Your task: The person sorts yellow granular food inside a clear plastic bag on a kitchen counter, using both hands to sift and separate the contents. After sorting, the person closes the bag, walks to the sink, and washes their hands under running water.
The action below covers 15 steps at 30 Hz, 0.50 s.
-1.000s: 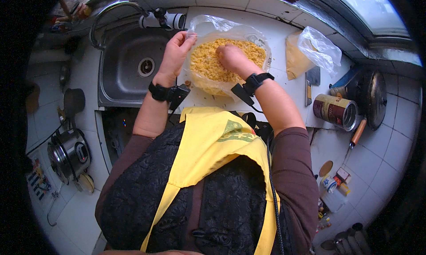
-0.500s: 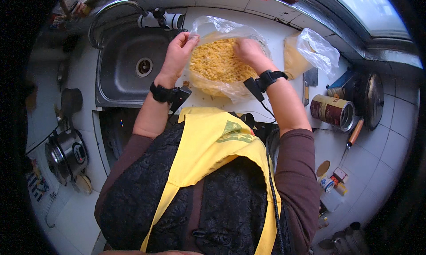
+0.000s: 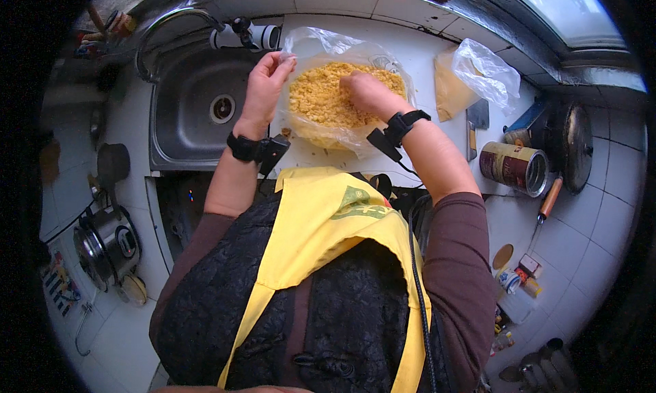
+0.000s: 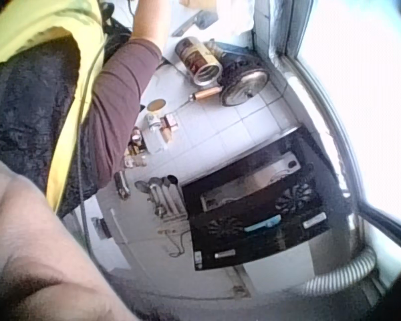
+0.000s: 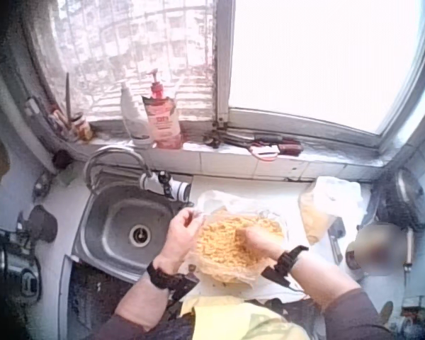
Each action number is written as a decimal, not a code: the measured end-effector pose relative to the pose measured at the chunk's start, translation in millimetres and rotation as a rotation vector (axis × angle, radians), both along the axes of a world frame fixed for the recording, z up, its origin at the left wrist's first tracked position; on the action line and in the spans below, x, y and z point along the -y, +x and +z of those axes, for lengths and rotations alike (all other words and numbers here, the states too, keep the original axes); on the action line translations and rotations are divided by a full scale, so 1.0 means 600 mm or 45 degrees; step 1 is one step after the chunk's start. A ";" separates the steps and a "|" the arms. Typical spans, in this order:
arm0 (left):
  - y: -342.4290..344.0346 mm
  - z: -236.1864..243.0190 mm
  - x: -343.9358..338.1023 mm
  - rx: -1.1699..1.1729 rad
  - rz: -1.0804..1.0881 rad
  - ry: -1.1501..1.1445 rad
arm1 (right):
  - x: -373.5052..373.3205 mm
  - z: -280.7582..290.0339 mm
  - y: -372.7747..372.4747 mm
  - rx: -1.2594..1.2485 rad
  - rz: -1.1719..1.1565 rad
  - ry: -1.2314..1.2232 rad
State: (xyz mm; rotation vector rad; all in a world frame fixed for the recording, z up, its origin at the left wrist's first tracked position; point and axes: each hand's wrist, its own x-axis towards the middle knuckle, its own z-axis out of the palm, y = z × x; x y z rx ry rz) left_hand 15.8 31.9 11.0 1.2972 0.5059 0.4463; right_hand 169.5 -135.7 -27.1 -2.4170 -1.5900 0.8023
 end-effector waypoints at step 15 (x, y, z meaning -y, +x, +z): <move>0.019 0.005 0.013 0.175 0.086 -0.024 | -0.111 -0.047 0.029 -0.009 -0.250 -0.218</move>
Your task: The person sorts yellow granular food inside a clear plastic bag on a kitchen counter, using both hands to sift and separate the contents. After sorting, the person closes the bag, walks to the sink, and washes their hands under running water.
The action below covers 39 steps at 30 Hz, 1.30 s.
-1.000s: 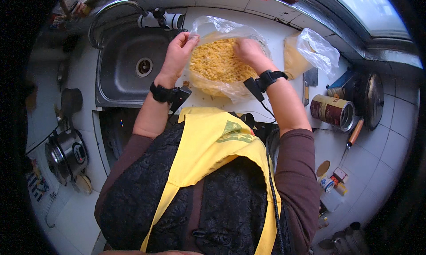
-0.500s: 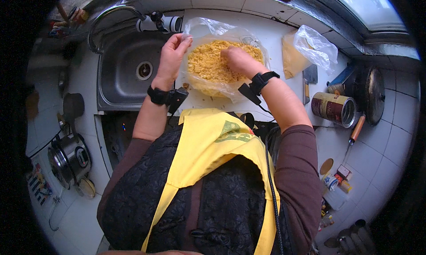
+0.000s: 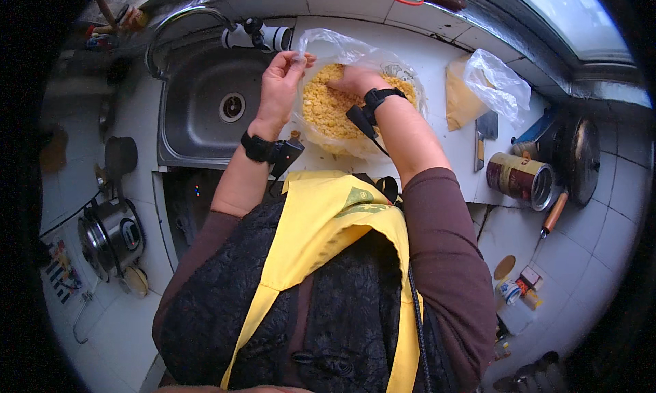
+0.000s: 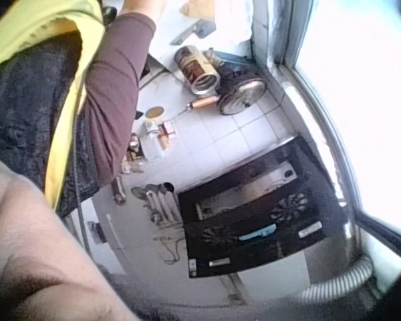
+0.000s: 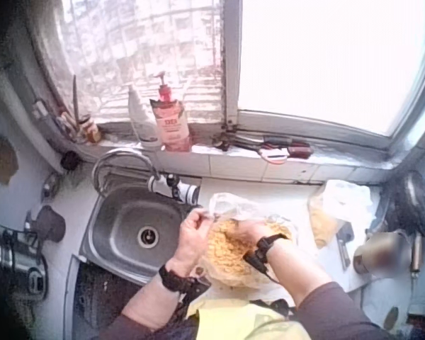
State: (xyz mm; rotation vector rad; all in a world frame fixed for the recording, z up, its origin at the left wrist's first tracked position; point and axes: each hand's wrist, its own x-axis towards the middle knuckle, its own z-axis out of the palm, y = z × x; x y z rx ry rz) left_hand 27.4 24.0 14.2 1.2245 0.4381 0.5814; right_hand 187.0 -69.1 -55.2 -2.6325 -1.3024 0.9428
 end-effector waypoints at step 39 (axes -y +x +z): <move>0.005 -0.003 -0.003 -0.016 0.175 0.041 | 0.042 0.051 0.020 -0.173 0.664 -0.205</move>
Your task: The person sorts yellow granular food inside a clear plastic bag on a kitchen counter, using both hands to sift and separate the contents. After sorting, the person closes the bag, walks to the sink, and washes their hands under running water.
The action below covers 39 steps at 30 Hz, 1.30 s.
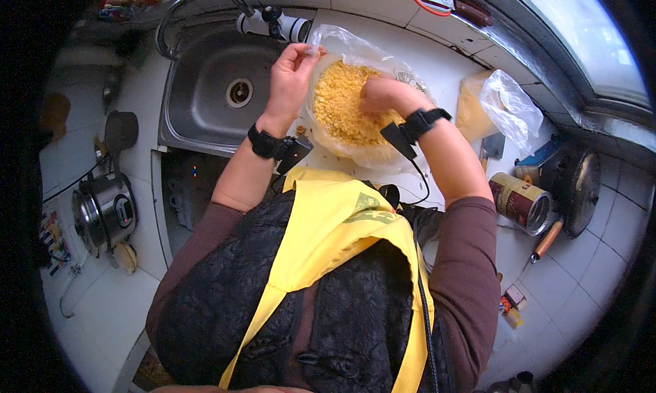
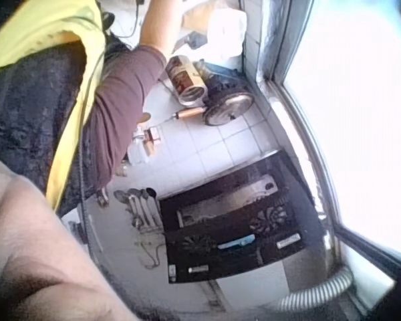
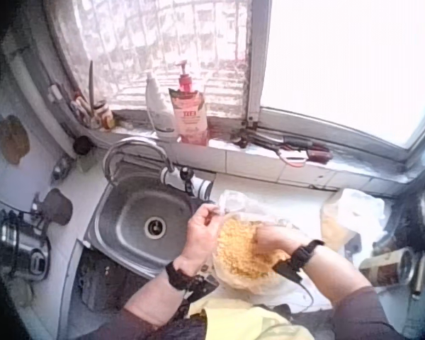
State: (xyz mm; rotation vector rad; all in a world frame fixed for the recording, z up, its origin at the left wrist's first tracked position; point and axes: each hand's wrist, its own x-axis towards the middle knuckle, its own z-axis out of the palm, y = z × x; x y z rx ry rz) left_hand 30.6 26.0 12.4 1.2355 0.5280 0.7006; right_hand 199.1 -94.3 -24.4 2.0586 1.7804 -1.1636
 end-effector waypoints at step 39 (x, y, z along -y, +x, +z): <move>-0.056 -0.021 0.234 -0.611 -0.890 1.301 | 0.100 0.026 -0.011 -1.049 -1.380 0.341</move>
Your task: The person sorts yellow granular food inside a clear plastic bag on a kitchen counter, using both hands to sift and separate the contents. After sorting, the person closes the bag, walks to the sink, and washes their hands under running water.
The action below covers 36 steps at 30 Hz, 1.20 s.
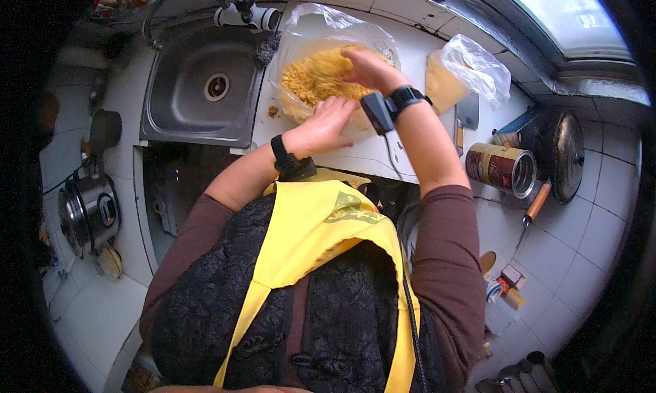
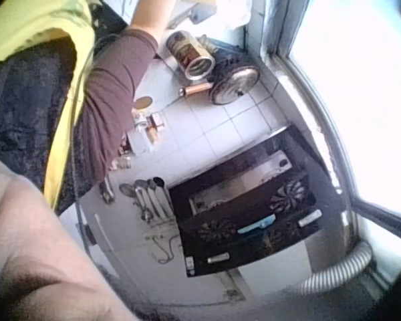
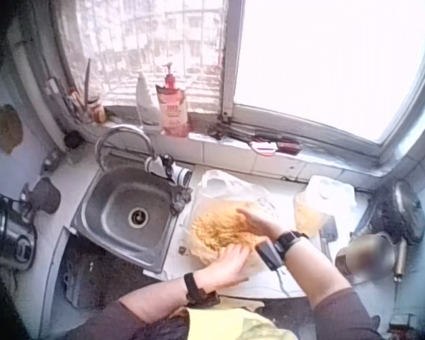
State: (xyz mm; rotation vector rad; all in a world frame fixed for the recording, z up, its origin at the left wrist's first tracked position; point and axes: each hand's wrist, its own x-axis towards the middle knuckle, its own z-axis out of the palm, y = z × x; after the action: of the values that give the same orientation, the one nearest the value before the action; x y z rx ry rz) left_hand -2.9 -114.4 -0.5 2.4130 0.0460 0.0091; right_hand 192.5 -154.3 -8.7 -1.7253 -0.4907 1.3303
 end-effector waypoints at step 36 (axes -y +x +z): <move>-0.080 0.077 -0.047 0.073 0.080 0.131 | 0.096 0.066 -0.112 1.258 1.035 0.495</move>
State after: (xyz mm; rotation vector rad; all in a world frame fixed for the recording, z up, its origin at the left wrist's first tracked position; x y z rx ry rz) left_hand -50.6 -86.2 45.4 2.5116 0.0974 0.1118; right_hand 125.2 -211.7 31.0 -1.8012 -2.0203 0.6564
